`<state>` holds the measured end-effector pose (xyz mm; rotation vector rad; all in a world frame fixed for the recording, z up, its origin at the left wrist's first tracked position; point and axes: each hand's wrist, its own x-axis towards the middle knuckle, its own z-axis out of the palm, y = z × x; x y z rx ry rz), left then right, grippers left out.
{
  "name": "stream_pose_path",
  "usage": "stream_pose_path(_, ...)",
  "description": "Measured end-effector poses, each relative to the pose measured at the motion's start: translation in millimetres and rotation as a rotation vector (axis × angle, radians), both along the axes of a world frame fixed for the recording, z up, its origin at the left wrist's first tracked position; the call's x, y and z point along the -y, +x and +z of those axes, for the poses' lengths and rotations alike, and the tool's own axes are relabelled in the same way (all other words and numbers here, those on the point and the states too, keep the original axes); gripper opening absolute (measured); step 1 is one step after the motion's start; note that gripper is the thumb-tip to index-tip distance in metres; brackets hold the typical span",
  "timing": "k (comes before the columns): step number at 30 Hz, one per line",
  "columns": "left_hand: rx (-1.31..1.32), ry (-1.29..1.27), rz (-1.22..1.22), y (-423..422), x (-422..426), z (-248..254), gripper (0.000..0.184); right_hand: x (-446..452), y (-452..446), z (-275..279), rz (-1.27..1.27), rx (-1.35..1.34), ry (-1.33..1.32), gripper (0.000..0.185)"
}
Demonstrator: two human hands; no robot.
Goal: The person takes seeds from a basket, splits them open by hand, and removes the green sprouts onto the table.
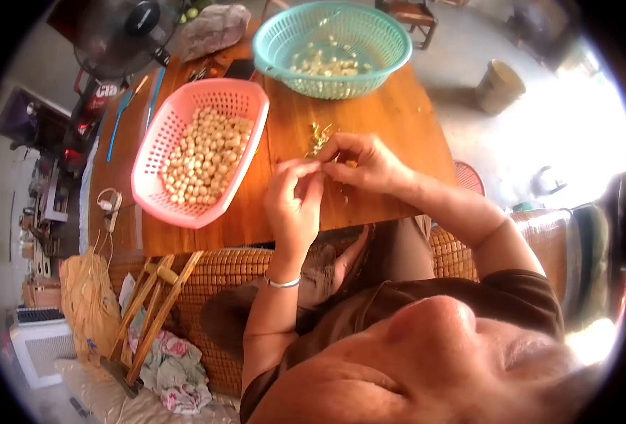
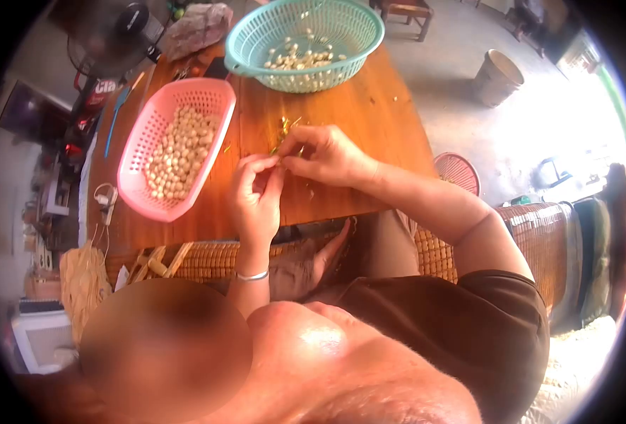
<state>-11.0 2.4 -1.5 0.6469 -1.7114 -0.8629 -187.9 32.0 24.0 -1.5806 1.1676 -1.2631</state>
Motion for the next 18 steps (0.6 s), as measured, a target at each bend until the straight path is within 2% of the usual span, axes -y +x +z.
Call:
stream_pose_path(2, 0.022, -0.028, 0.034, 2, 0, 4, 0.011, 3, -2, -6, -0.002, 0.001, 0.020, 0.013)
stream_pose_path(7, -0.032, 0.110, 0.041, 1, -6, 9, 0.010, -1, 0, 9, 0.030, 0.057, 0.151, 0.009)
stream_pose_path(18, -0.096, 0.093, -0.020, 2, -5, 7, 0.011, -2, -1, 11, 0.032, 0.076, 0.206, 0.009)
